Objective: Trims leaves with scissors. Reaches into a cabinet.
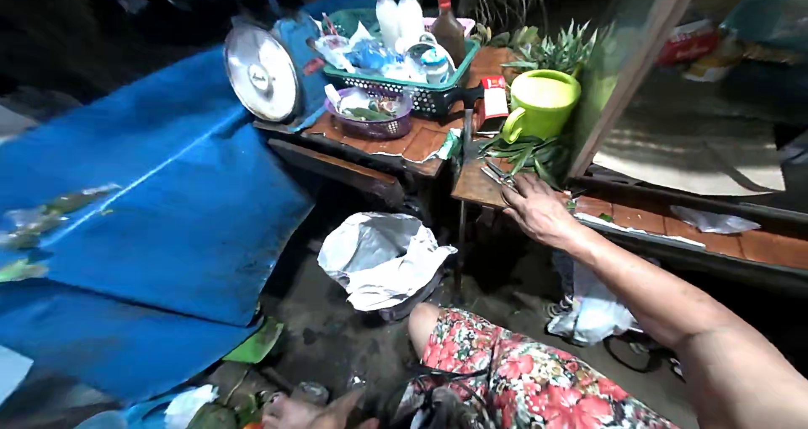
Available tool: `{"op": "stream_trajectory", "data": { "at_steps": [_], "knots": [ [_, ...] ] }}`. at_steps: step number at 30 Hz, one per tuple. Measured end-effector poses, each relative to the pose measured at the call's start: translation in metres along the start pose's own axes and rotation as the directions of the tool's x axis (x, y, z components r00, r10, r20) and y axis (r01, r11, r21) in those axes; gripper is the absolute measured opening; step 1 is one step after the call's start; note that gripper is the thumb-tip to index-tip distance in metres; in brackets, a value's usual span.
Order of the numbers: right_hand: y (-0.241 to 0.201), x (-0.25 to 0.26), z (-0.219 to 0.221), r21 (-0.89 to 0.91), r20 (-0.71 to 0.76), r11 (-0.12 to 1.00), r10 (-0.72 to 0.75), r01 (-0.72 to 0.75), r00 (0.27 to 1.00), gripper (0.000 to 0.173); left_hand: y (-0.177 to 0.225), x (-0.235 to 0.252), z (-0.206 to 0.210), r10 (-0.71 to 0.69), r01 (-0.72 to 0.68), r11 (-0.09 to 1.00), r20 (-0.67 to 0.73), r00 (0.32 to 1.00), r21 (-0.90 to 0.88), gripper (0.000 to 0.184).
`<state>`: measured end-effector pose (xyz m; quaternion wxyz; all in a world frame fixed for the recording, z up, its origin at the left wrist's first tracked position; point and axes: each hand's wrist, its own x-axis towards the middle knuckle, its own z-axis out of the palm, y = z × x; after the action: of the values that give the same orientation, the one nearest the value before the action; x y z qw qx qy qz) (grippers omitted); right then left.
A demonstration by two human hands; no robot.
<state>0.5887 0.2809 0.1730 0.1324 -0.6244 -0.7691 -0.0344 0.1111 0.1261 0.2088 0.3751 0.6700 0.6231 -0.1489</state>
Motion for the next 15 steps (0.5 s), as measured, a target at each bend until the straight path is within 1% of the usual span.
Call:
{"op": "stream_trajectory", "data": {
  "at_steps": [1, 3, 5, 7, 9, 11, 13, 15],
  "knots": [
    [-0.001, 0.000, 0.002, 0.016, -0.010, 1.000, 0.006, -0.006, 1.000, 0.048, 0.003, -0.002, -0.002, 0.062, -0.062, 0.998, -0.010, 0.998, -0.033, 0.054],
    [-0.004, -0.002, 0.007, 0.037, -0.068, 0.999, 0.001, 0.001, 0.998, 0.043, 0.004, -0.005, -0.004, 0.143, -0.144, 0.989, -0.059, 0.988, -0.018, 0.046],
    [-0.003, -0.004, 0.009, 0.071, -0.153, 0.997, -0.012, 0.023, 0.988, 0.035, 0.007, -0.005, -0.007, 0.160, -0.156, 0.987, -0.126, 0.979, 0.042, 0.044],
    [-0.004, -0.004, 0.008, 0.103, -0.224, 0.994, -0.018, 0.043, 0.974, 0.031, 0.016, -0.006, -0.014, 0.160, -0.152, 0.987, -0.168, 0.973, 0.055, 0.046],
    [-0.005, -0.003, 0.006, 0.092, -0.227, 0.995, -0.015, 0.037, 0.974, 0.030, 0.022, -0.007, -0.020, 0.188, -0.184, 0.982, -0.179, 0.966, 0.037, 0.046],
    [-0.005, -0.001, 0.005, 0.087, -0.223, 0.996, -0.008, 0.028, 0.975, 0.028, 0.025, -0.004, -0.023, 0.244, -0.249, 0.968, -0.187, 0.952, -0.007, 0.043],
    [-0.002, 0.001, 0.004, 0.174, -0.233, 0.985, 0.019, 0.022, 0.972, 0.024, 0.026, 0.001, -0.021, 0.310, -0.335, 0.940, -0.252, 0.917, -0.063, 0.038],
    [-0.001, 0.002, 0.001, 0.302, -0.291, 0.953, 0.073, 0.019, 0.954, 0.020, 0.027, 0.007, -0.021, 0.355, -0.419, 0.900, -0.351, 0.866, -0.123, 0.036]
  ]
}}
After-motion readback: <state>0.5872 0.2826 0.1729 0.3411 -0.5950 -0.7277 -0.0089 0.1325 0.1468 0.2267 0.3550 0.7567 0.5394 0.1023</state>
